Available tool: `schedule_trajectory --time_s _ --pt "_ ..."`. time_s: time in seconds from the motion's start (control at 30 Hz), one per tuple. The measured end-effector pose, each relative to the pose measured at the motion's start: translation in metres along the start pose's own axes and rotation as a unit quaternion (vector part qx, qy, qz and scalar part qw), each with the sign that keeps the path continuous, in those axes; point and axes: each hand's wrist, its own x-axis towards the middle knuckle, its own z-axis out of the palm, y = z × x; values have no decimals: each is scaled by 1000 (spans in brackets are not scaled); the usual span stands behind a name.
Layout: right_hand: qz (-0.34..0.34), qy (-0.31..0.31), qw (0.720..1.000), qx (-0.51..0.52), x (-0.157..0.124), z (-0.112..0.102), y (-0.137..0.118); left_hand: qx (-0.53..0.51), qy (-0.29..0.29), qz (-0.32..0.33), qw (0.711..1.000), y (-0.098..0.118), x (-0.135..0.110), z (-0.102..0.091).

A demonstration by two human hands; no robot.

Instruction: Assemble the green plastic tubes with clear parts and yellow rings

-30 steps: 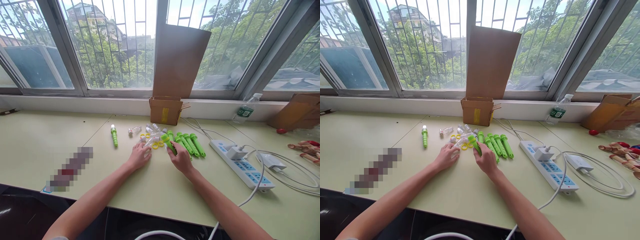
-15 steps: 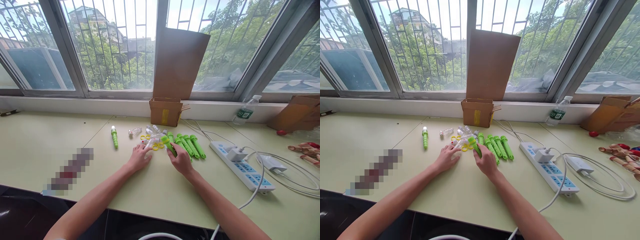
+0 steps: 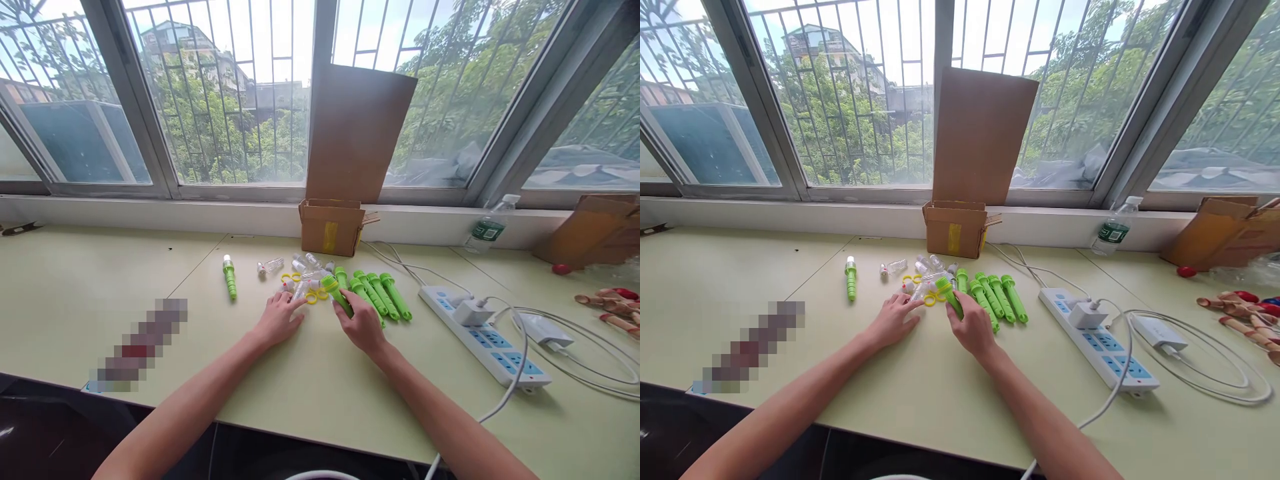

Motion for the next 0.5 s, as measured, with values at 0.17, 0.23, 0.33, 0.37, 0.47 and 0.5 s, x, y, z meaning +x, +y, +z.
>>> schedule_trajectory --time_s 0.17,0.23,0.33,0.37,0.47,0.5 --pt "-2 -2 1000 -4 0 0 0 -19 14 -21 1000 -2 1 1" --pt "-4 0 1000 -5 0 0 0 -17 32 -49 998 -3 2 1" --pt "-5 2 1000 -5 0 0 0 -12 58 -84 995 -4 4 0" --pt "-5 0 1000 -4 0 0 1 -13 62 -95 993 -4 5 0" --pt "-2 -4 1000 -2 -1 1 1 -18 54 -126 990 -7 7 -1" --pt "-2 -4 1000 -2 -1 1 1 -18 44 -134 990 -8 7 -1"
